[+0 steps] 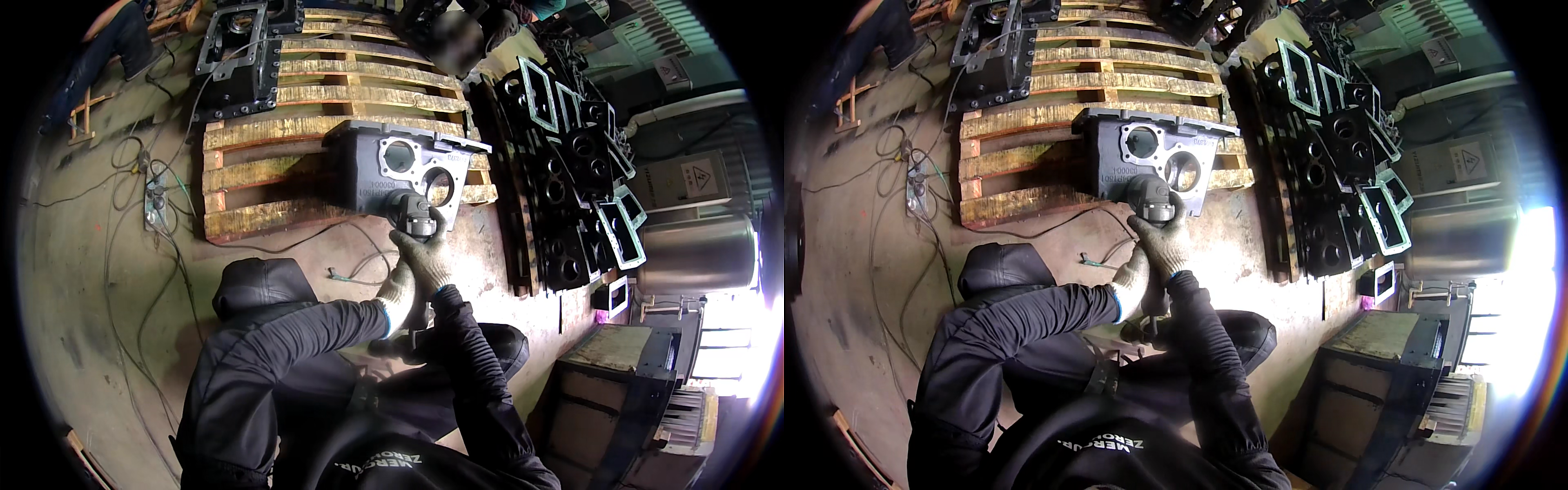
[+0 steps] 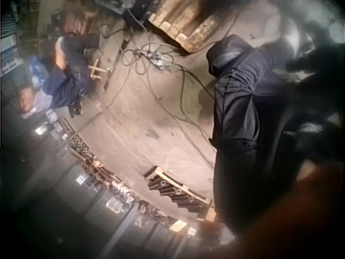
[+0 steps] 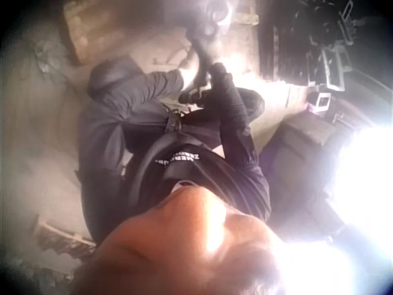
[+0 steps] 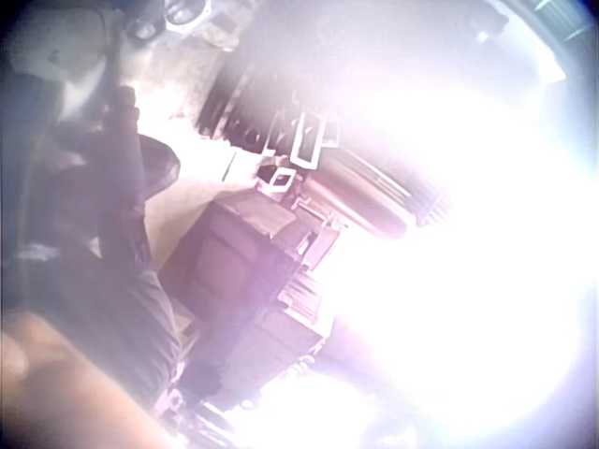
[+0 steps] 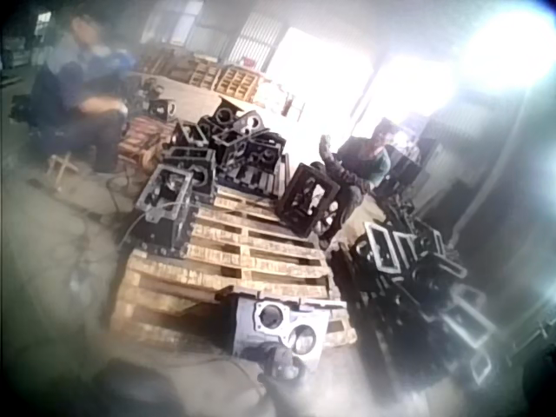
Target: The person uses an angle grinder to smooth the edges and flat surfaces of a black metal component on a wooden pallet, then uses a hand tool to scrape and deburr the interior circular openings of the part.
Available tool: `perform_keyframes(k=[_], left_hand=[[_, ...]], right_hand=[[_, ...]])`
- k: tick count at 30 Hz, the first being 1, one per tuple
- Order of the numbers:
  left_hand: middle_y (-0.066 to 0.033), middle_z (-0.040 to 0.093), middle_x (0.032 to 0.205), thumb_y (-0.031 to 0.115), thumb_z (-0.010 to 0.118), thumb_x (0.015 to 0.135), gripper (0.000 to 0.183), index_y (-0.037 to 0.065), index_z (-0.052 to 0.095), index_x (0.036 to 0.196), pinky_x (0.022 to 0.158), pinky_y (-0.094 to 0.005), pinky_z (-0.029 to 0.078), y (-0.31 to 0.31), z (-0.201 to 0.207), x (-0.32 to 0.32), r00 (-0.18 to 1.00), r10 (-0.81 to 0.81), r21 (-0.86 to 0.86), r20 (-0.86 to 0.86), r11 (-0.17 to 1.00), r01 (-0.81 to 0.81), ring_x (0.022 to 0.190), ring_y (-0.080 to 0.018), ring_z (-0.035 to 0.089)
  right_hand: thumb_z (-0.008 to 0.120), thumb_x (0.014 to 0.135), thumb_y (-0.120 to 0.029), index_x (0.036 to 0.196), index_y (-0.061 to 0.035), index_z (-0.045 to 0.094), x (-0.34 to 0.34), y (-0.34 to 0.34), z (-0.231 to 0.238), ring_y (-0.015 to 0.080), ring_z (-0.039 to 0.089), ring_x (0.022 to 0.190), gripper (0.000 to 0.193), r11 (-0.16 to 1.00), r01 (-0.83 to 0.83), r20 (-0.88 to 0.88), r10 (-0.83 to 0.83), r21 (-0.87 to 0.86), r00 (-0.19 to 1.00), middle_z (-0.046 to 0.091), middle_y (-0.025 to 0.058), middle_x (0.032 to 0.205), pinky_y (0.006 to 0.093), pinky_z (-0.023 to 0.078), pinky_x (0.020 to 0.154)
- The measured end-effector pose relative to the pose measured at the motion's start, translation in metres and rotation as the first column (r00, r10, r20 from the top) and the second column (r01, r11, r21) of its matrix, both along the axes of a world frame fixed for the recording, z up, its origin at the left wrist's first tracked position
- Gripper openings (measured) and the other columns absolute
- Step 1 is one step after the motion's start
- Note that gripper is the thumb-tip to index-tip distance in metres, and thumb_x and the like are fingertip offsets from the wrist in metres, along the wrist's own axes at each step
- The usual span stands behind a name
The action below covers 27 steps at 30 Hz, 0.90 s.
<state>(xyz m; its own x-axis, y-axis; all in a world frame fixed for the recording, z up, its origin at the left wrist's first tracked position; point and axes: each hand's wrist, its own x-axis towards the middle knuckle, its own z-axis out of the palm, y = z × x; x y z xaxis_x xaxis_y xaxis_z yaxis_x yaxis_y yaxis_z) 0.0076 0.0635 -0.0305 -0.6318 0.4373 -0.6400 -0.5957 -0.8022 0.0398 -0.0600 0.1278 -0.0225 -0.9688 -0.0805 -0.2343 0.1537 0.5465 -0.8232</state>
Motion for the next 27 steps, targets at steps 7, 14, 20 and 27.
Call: perform_keyframes(k=[7,14,20,27], left_hand=[[-0.0118,0.065,0.120,0.066,0.026,0.100,0.074,0.006,0.052,0.135,0.090,-0.0393,0.050,-0.006,0.009,0.034,0.940,-0.341,-0.401,-0.021,0.864,0.305,0.110,-0.0238,0.061],[-0.0122,0.067,0.114,0.050,0.034,0.103,0.059,0.001,0.058,0.127,0.090,-0.0388,0.050,0.018,-0.076,0.051,0.936,-0.352,-0.500,-0.019,0.814,0.295,0.105,-0.0241,0.063],[-0.0141,0.067,0.112,0.045,0.036,0.103,0.055,0.000,0.058,0.124,0.089,-0.0387,0.051,0.018,-0.058,0.036,0.971,-0.235,-0.436,-0.028,0.878,0.200,0.102,-0.0255,0.065],[-0.0134,0.065,0.116,0.039,0.035,0.104,0.045,0.006,0.054,0.128,0.091,-0.0384,0.049,0.023,-0.090,0.033,0.882,-0.457,-0.526,-0.118,0.782,0.335,0.103,-0.0255,0.062]], right_hand=[[0.088,0.069,-0.015,0.148,-0.0024,0.029,0.035,0.016,-0.018,0.0320,0.053,0.125,0.100,0.994,-0.065,-0.045,0.062,-0.084,0.997,0.049,0.0233,0.138,0.0407,0.047,0.103],[0.086,0.070,-0.004,0.150,-0.0019,0.023,0.045,0.016,-0.025,0.0289,0.053,0.124,0.101,0.982,-0.015,-0.122,-0.008,-0.190,0.993,0.046,0.0208,0.137,0.0384,0.048,0.102],[0.084,0.070,-0.003,0.150,-0.0029,0.026,0.032,0.022,-0.031,0.0274,0.055,0.120,0.099,0.986,-0.091,-0.141,0.072,-0.136,0.987,0.049,0.0202,0.136,0.0377,0.049,0.100],[0.084,0.071,0.001,0.151,-0.0049,0.026,0.038,0.020,-0.032,0.0243,0.056,0.118,0.099,0.948,0.012,-0.003,-0.014,-0.318,1.000,0.051,0.0179,0.134,0.0353,0.051,0.096]])
